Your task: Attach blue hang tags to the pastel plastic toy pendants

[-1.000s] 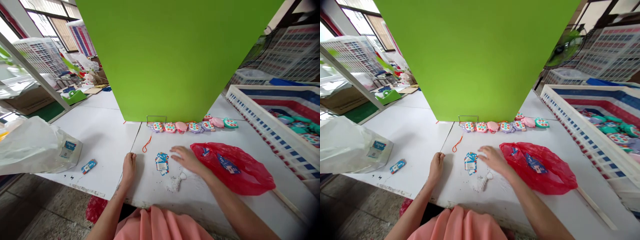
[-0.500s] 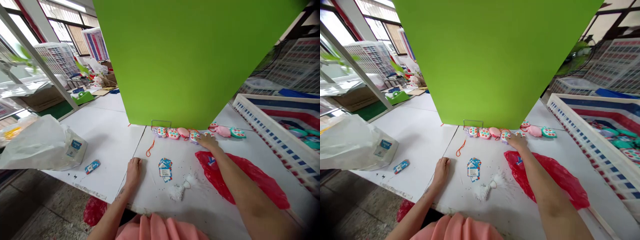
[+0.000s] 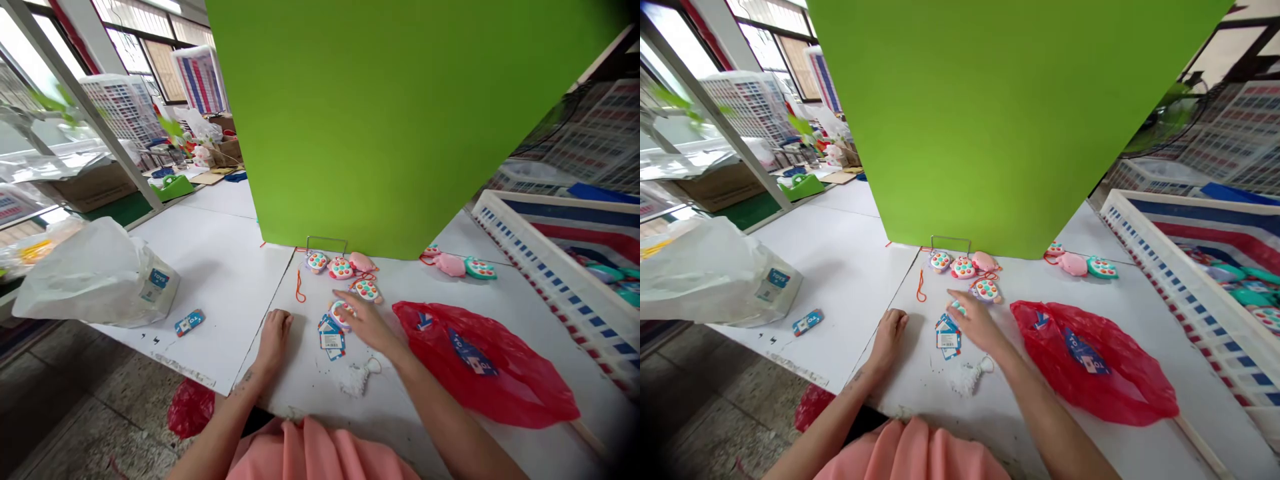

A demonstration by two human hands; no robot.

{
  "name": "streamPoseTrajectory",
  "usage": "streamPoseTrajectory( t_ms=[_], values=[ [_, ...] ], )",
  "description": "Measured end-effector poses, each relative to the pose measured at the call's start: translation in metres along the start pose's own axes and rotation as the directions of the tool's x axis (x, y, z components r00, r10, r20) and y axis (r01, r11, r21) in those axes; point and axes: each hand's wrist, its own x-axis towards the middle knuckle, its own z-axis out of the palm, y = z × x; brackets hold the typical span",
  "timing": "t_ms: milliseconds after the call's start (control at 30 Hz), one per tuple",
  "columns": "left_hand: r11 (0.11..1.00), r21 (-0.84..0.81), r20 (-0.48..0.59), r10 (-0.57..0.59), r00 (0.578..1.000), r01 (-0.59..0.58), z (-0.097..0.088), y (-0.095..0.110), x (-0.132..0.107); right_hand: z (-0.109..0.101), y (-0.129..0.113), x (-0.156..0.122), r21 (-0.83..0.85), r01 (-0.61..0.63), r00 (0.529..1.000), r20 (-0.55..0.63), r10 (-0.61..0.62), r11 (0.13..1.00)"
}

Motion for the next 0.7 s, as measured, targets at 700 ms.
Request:
streamPoseTrajectory(
  t_ms=[700],
  values=[
    [0.888,-0.437,0.319,0.3,0.899,-0.141,-0.02,0.086,-0.01,-0.012,-0.022,-0.053,0.958,0.046,0.934,-0.142,0.329,0.283]
  ],
)
